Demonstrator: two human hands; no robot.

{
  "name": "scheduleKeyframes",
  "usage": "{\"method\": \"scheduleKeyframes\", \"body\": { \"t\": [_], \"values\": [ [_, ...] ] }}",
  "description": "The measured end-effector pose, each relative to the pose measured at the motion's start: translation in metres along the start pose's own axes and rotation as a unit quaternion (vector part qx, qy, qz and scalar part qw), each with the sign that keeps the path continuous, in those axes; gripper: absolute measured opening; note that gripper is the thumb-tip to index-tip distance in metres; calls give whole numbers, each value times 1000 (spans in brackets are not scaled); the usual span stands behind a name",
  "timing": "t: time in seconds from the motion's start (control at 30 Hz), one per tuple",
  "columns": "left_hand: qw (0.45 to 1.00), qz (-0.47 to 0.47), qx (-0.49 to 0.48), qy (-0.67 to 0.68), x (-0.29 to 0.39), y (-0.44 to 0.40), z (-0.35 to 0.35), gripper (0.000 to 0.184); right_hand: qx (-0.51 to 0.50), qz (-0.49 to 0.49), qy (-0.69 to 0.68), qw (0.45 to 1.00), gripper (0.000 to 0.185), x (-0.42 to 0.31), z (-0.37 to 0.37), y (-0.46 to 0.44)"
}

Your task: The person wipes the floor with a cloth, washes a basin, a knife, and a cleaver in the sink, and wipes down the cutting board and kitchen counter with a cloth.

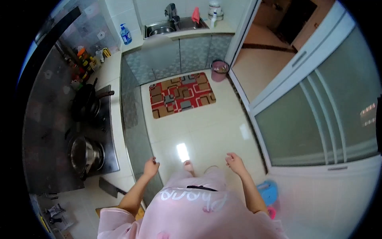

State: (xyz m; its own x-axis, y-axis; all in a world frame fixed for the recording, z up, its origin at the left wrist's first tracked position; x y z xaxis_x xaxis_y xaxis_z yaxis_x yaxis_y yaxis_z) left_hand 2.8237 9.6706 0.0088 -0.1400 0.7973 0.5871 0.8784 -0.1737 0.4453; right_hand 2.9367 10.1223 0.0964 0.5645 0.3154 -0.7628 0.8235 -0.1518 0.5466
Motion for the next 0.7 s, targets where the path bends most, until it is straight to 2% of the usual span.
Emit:
{"method": "scheduleKeyframes", "body": {
  "t": [0.03,0.1,0.27,0.37,0.47,0.53,0.6,0.67,0.7],
  "values": [
    [1000,17,-10,-5,22,-31,-5,42,7,31,-30,999,41,-1,-8,-10],
    [993,118,-2,-27,83,-81,-16,40,22,38,-56,998,39,5,-25,-29],
    [976,206,-69,17,219,-185,-50,38,33,101,-127,986,40,-11,-45,-102],
    [974,207,-87,-5,252,-253,-66,37,20,122,-151,981,42,-28,-67,-175],
    [977,207,-50,-22,233,-324,-81,37,7,101,-113,988,43,-49,-105,-267],
    [993,112,-38,-21,201,-363,-92,37,8,71,-85,994,44,-86,-141,-340],
    [994,-51,-74,60,125,-406,-86,40,27,3,-70,997,43,-109,-171,-421],
    [964,-218,-112,103,178,-395,-137,41,47,-40,-121,991,39,-165,-195,-488],
    [988,-88,-126,-2,128,-420,-128,42,46,-53,-91,993,38,-197,-206,-519]
  ]
}}
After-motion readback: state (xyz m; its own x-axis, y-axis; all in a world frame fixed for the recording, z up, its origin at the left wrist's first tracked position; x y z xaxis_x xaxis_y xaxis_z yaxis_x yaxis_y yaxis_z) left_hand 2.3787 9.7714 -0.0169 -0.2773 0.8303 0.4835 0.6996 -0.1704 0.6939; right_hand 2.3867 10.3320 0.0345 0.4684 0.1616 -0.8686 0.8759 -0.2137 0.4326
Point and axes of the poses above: each hand's wrist, its own y-axis away from the middle knuckle, its own z-axis out of the palm, x = y × z, the point moved 2 cm from there along -y, towards the middle knuckle, and after that the axes turned 8 degrees about -x, right-handed, at the moved point
